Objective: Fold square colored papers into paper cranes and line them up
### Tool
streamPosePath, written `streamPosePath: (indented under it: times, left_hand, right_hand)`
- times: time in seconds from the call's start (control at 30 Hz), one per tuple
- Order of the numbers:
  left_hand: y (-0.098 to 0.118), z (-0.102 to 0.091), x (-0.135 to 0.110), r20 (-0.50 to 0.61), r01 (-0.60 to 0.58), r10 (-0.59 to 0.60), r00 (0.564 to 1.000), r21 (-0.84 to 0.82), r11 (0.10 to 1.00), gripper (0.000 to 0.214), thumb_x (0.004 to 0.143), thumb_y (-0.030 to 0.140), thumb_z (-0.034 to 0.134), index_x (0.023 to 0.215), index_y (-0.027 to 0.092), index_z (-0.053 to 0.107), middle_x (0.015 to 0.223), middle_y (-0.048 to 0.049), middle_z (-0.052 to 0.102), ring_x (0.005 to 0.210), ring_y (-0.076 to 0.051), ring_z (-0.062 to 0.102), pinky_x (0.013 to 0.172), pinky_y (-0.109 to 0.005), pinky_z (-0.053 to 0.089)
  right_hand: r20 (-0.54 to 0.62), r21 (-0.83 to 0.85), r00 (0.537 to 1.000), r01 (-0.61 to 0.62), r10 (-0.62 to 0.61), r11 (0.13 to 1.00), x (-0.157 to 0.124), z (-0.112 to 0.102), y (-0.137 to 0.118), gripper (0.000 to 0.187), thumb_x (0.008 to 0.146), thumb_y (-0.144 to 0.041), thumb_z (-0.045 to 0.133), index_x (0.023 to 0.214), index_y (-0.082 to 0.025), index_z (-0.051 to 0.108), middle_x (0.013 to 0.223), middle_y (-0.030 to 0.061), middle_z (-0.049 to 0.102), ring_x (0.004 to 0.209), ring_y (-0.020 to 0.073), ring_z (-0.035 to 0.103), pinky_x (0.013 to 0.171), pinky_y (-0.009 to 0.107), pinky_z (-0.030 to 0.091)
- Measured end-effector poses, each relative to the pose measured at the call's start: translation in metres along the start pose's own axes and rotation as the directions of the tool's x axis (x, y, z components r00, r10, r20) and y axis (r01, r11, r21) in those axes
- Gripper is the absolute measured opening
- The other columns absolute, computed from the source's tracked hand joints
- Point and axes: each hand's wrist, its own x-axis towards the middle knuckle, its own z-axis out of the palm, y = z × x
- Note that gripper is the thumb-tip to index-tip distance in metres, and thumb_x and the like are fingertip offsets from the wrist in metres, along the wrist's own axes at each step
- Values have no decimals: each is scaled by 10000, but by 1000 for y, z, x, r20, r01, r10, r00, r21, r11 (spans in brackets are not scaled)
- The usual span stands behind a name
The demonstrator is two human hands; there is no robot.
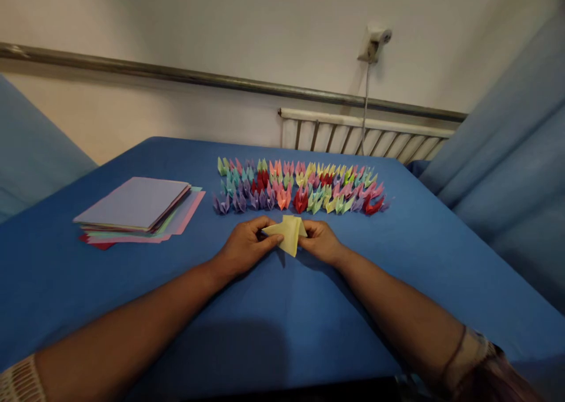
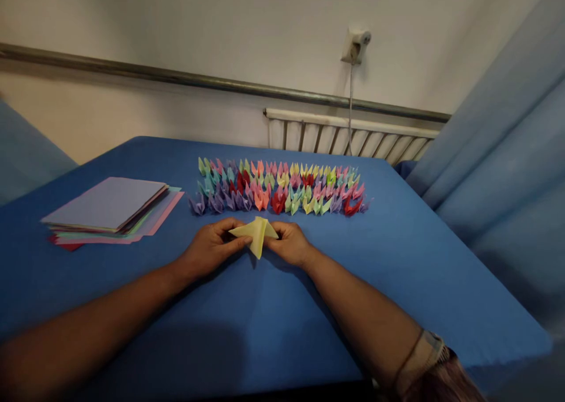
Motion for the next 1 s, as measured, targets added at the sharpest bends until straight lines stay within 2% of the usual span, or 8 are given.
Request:
streamPosePath:
  times: [0.23, 0.4, 0.53, 0.67, 0.73, 0.83, 0.9, 1.0]
  left_hand:
    - [0, 1, 0, 28, -93, 91, 995, 53, 994, 320, 736, 358, 702, 986, 164, 654, 936, -38, 647, 789, -182, 613, 707, -294, 495]
    - [1, 1, 1, -42, -137, 140, 989, 67, 988, 211, 744, 322, 691, 880, 165, 656, 965, -46, 632, 869, -197, 618, 778, -322, 499]
    - [-3, 4, 2, -59, -121, 117, 991, -64, 991, 214, 743, 327, 706, 850, 157, 632, 1046, -67, 636, 928, -204, 620, 823, -341, 508]
    - [-6, 8, 2, -65, -31, 11, 998, -317, 948, 306, 697, 346, 755, 864, 152, 588, 1099, -74, 654, 931, -201, 638, 876, -378, 509]
    - [-6, 9, 2, -53, 16, -42, 998, -415, 910, 326, 670, 340, 777, 847, 156, 575, 1060, -60, 674, 896, -189, 648, 853, -366, 518]
    - [-3, 10, 2, -48, 52, -84, 995, -458, 888, 298, 653, 313, 789, 758, 164, 553, 835, -14, 683, 746, -154, 644, 727, -300, 526]
    - [-2, 9, 1, -72, 37, -76, 995, -441, 897, 269, 648, 291, 785, 723, 166, 559, 726, 11, 647, 663, -131, 616, 656, -261, 506]
    - [0, 7, 0, -149, -43, -12, 989, -362, 931, 195, 661, 260, 757, 724, 169, 596, 741, 10, 638, 686, -128, 606, 672, -251, 494]
  right_hand:
    - [2, 55, 999, -51, 51, 997, -2, -3, -6, 222, 667, -351, 750, 801, -175, 761, 726, 4, 702, 625, 131, 584, 637, 277, 478]
    - [28, 122, 997, -80, 77, 989, -6, 2, -14, 241, 674, -362, 768, 845, -193, 775, 766, 20, 727, 652, 140, 619, 698, 310, 499]
    - [49, 173, 996, -81, 74, 982, -8, 4, -19, 227, 691, -399, 767, 757, -181, 768, 725, 27, 719, 645, 139, 623, 724, 330, 514]
    - [73, 248, 995, -85, 69, 965, -8, 5, -23, 245, 680, -424, 785, 715, -184, 752, 692, 17, 706, 633, 136, 628, 755, 352, 526]
    - [82, 261, 995, -69, 49, 963, -8, 5, -22, 243, 680, -425, 787, 734, -191, 751, 712, 18, 709, 646, 142, 636, 760, 359, 531]
    - [69, 237, 997, -39, 24, 971, -7, 5, -16, 248, 689, -420, 779, 792, -196, 756, 758, 26, 722, 681, 157, 651, 778, 372, 527]
    - [50, 200, 999, -17, 7, 980, -7, 5, -12, 255, 682, -407, 783, 825, -198, 757, 782, 28, 727, 712, 169, 657, 786, 375, 520]
    - [76, 167, 997, 0, -13, 986, -8, 0, -7, 287, 677, -371, 787, 905, -202, 743, 844, 28, 726, 787, 188, 663, 809, 379, 511]
